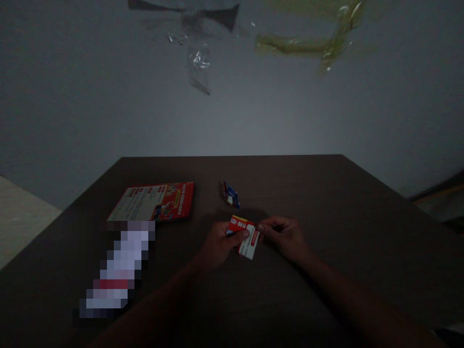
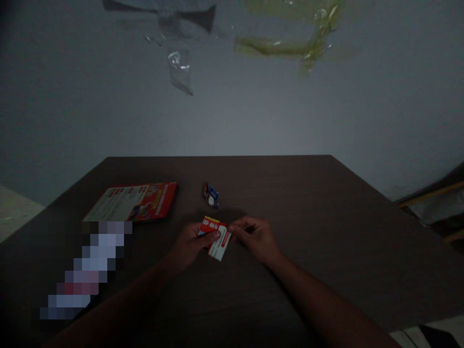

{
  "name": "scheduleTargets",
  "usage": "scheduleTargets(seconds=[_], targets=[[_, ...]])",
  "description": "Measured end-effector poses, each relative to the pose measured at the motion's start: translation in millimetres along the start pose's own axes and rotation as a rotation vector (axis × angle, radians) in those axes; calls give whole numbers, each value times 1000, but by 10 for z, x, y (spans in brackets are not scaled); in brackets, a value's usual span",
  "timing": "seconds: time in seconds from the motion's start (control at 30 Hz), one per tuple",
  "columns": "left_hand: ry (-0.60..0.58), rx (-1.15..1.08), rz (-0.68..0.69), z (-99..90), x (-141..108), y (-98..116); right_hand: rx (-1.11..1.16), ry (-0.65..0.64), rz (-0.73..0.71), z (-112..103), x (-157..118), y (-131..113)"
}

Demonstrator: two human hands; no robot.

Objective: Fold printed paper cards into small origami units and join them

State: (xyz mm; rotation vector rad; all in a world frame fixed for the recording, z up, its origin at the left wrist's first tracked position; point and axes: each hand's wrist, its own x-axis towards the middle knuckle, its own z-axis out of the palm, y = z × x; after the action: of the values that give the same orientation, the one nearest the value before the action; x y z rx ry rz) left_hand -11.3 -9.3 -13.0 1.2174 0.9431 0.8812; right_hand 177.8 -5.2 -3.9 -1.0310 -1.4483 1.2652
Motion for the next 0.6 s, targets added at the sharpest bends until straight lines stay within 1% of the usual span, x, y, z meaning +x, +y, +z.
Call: scheduleTargets(seconds=[0.2,0.33,0.43,0.6], targets=[[43,144,68,7,-29,43,31,-36,87,-28,27,14],[48,209,68,23,-38,66,3,-51,86,-31,30,2],[22,216,81,31,-38,66,-20,-59,87,-20,31,-16],[23,229,80,31,-32,51,-22,-78,89,-17,34,-28]])
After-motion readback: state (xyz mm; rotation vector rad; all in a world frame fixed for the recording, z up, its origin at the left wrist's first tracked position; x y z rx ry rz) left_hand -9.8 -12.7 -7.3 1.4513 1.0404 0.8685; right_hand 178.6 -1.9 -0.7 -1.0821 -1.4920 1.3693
